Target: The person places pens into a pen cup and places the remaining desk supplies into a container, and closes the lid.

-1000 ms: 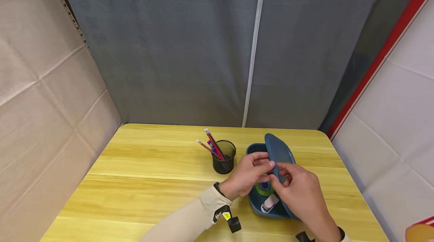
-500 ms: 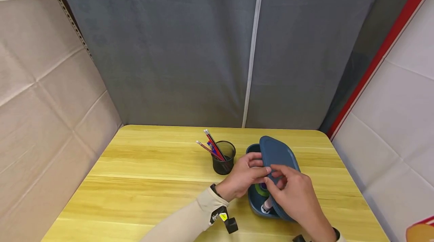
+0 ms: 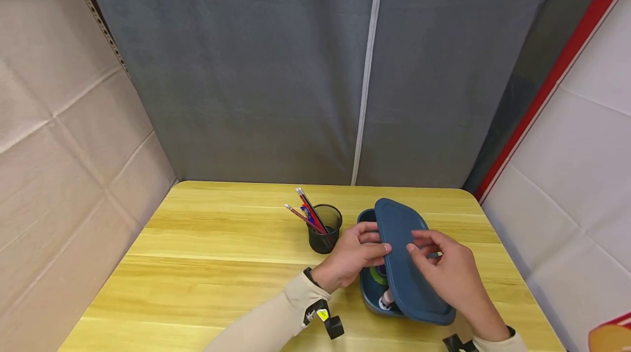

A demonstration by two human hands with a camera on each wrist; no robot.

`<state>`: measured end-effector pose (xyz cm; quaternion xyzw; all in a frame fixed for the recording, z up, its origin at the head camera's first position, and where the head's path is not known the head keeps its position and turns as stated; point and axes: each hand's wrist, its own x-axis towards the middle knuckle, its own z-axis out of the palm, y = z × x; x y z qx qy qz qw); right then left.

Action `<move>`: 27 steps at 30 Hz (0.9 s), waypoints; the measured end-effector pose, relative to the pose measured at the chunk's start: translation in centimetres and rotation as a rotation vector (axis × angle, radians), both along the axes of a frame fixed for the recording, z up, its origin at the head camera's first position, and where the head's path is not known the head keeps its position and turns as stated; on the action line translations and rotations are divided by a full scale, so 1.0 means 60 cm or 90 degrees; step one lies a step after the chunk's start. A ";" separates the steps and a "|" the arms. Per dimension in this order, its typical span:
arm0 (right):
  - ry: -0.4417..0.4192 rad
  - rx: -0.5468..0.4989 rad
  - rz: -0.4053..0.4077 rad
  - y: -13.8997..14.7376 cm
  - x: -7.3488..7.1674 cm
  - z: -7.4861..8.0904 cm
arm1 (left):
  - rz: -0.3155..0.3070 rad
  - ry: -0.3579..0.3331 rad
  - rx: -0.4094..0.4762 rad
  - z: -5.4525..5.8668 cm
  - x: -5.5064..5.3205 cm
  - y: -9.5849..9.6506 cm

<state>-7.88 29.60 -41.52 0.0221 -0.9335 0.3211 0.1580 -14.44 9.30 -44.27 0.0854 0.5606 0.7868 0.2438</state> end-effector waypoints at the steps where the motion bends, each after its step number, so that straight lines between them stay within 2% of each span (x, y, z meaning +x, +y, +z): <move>1: -0.012 -0.002 -0.003 0.009 -0.005 -0.005 | 0.000 0.001 -0.001 -0.001 0.000 0.000; 9: -0.115 0.009 -0.028 0.069 -0.033 -0.053 | 0.008 0.002 -0.010 -0.004 -0.002 -0.003; 16: -0.226 -0.043 -0.029 0.091 -0.037 -0.074 | 0.016 -0.001 -0.009 -0.011 -0.007 -0.004; 20: -0.249 -0.065 -0.025 0.094 -0.036 -0.080 | 0.017 0.003 -0.015 -0.017 -0.009 -0.006; 27: -0.255 -0.069 -0.029 0.097 -0.036 -0.079 | 0.019 0.017 -0.041 -0.027 -0.010 -0.015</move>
